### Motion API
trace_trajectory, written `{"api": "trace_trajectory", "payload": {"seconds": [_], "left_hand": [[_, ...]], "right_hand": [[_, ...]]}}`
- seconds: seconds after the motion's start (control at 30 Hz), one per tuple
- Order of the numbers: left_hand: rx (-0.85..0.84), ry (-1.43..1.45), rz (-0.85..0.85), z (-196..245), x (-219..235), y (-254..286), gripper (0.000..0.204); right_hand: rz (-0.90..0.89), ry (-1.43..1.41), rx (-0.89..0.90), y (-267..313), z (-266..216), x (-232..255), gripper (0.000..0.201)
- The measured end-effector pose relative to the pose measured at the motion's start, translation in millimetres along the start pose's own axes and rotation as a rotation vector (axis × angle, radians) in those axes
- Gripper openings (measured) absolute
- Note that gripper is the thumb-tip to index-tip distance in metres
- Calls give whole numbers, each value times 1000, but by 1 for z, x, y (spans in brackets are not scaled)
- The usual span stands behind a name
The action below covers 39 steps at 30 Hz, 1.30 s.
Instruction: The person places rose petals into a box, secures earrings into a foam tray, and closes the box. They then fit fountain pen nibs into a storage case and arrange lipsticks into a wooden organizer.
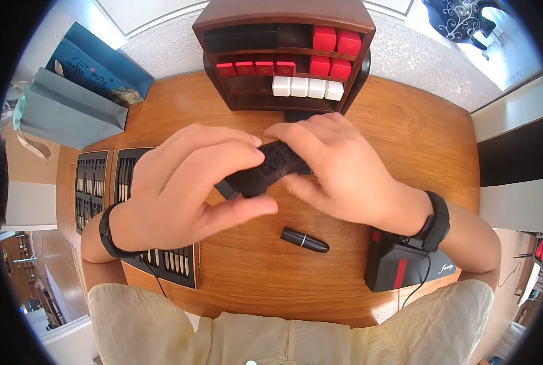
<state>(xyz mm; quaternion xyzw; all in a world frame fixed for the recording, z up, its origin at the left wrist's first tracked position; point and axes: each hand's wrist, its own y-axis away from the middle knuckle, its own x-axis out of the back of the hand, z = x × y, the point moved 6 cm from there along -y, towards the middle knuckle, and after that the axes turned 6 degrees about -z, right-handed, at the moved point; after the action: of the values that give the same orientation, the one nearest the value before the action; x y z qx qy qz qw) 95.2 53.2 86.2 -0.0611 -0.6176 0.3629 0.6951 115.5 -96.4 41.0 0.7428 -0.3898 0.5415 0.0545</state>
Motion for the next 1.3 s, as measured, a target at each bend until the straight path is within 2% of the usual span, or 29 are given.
{"api": "trace_trajectory", "payload": {"seconds": [0.1,0.17,0.33,0.4,0.43,0.5,0.57,0.63,0.7,0.73,0.77,0.8,0.83,0.87,0.9,0.97,1.03,1.1,1.3], "left_hand": [[-32,64,19,3,3,-2,62],[-26,170,35,3,3,-4,64],[-12,153,39,-4,-3,-3,65],[2,111,28,-7,-8,-1,63],[37,60,48,-10,-10,0,61],[69,9,67,-15,-14,2,59],[39,18,57,-19,-16,5,59],[12,22,71,-17,-12,4,56],[-14,26,84,-13,-6,3,54],[-48,14,39,-8,-5,1,50],[-82,1,-7,-5,-7,1,45],[-122,-35,70,-3,-8,0,40],[-123,-36,68,-4,-8,-1,40],[-203,-136,118,0,-6,-1,39],[-284,-235,169,5,-5,-1,38],[-322,-293,218,3,-8,-5,36],[-357,-353,267,0,-10,-10,33],[-412,-457,303,-3,-12,-14,29],[-452,-529,306,-17,-16,-26,31]], "right_hand": [[6,-109,29,-2,-6,-3,46],[-61,-219,20,-3,-9,-9,43],[-78,-448,121,-3,-21,-8,45],[-280,-671,-335,3,-8,-22,52],[-278,-670,-335,2,-5,-26,52],[-93,-950,-313,0,5,-31,52],[-98,-900,-300,-3,5,-19,46],[-236,-500,-301,-4,8,-12,47],[-182,-445,-248,-4,15,-11,49],[-129,-390,-195,-4,16,-9,52],[-128,-391,-195,-4,16,-10,52],[-40,-419,-238,-3,19,-7,54],[49,-447,-280,-2,22,-3,57],[110,-443,-310,-3,21,1,57],[113,-442,-312,-2,22,2,57],[220,-606,-399,3,34,6,53],[252,-591,-394,4,41,7,48],[391,-523,-267,5,44,17,45],[420,-450,-212,0,43,32,50]]}}
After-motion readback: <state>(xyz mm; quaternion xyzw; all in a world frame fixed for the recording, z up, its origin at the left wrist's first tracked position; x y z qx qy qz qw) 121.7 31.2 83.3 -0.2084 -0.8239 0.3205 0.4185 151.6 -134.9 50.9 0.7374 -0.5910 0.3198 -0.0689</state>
